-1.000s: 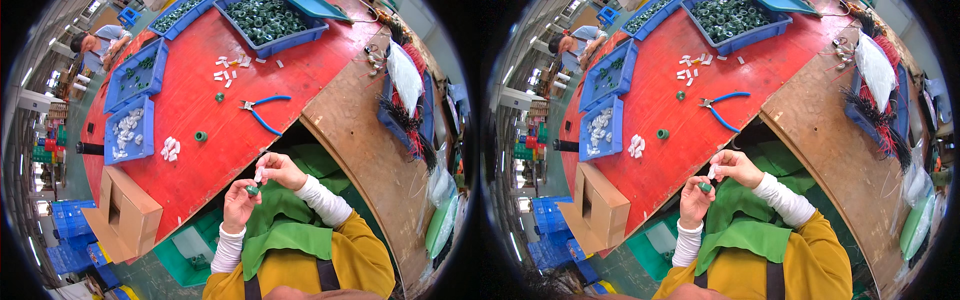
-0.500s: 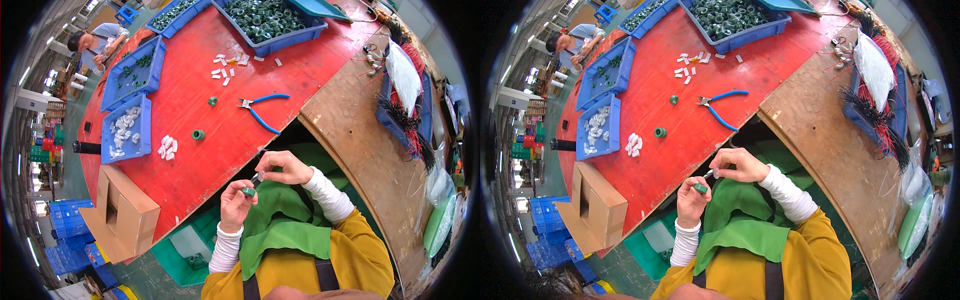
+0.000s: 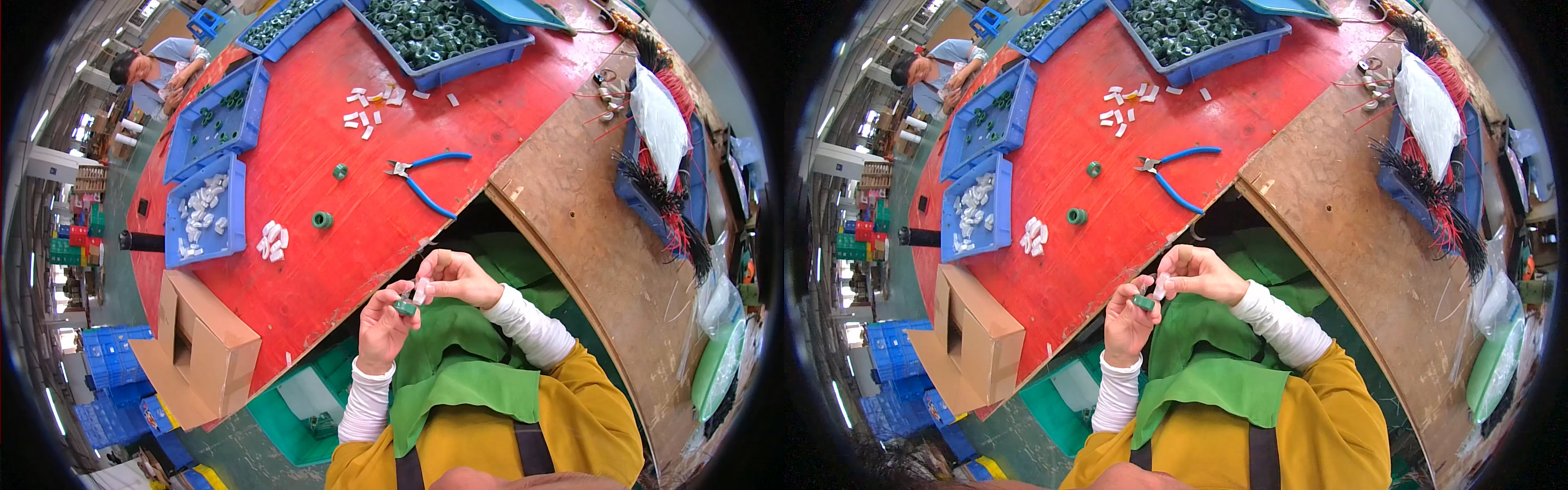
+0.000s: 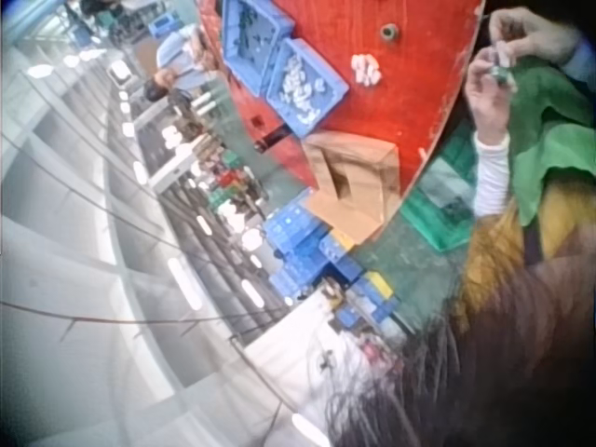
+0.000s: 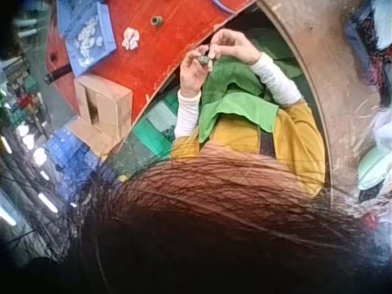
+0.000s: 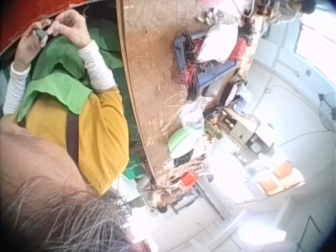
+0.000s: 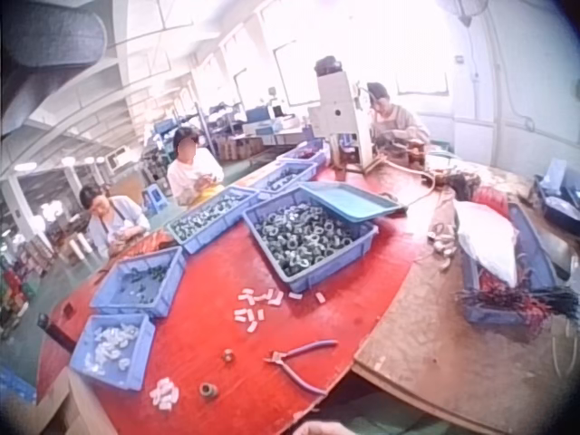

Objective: The person assembles small green plastic housings and white plastic inserts by hand, taking parts from plastic bins and pressing them together.

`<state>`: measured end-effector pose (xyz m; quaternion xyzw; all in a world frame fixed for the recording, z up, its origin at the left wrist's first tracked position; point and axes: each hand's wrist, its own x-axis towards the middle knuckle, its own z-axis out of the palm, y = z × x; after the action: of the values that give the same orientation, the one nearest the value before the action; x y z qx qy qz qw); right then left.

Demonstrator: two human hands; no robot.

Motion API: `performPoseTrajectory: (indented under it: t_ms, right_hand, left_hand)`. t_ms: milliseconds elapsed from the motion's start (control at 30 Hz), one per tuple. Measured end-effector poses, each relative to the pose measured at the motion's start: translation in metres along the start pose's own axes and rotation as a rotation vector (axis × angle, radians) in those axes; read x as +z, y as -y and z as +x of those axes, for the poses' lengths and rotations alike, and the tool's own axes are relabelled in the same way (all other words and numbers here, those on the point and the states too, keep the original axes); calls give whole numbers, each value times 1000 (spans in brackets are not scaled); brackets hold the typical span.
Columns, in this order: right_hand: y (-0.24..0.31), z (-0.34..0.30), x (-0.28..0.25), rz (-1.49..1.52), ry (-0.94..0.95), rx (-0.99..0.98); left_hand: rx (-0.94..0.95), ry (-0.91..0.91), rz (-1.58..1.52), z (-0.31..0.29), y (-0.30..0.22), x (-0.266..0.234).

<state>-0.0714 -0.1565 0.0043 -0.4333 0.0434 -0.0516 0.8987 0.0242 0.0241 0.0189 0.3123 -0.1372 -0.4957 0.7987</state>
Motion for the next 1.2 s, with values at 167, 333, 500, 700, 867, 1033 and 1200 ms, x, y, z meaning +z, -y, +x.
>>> performPoseTrajectory:
  t_ms: [167,333,500,700,867,1033,1200]
  right_hand:
    - [-8,2,7,109,-60,-33]
    - [-2,2,14,80,-109,-10]
    - [-5,0,21,77,-114,0]
    - [-6,-2,22,-747,-260,-412]
    - [1,-11,29,-922,-367,-555]
    - [0,1,35,-1235,-267,-818]
    - [0,7,36,-1326,-278,-860]
  left_hand:
    - [16,14,-65,4,2,1]
    - [39,-1,-24,6,2,2]
    - [46,-18,-24,7,6,-2]
    - [36,-148,-74,6,9,-5]
    - [58,-218,-123,8,14,-3]
    - [114,-259,-16,10,16,7]
    - [100,-290,19,8,16,9]
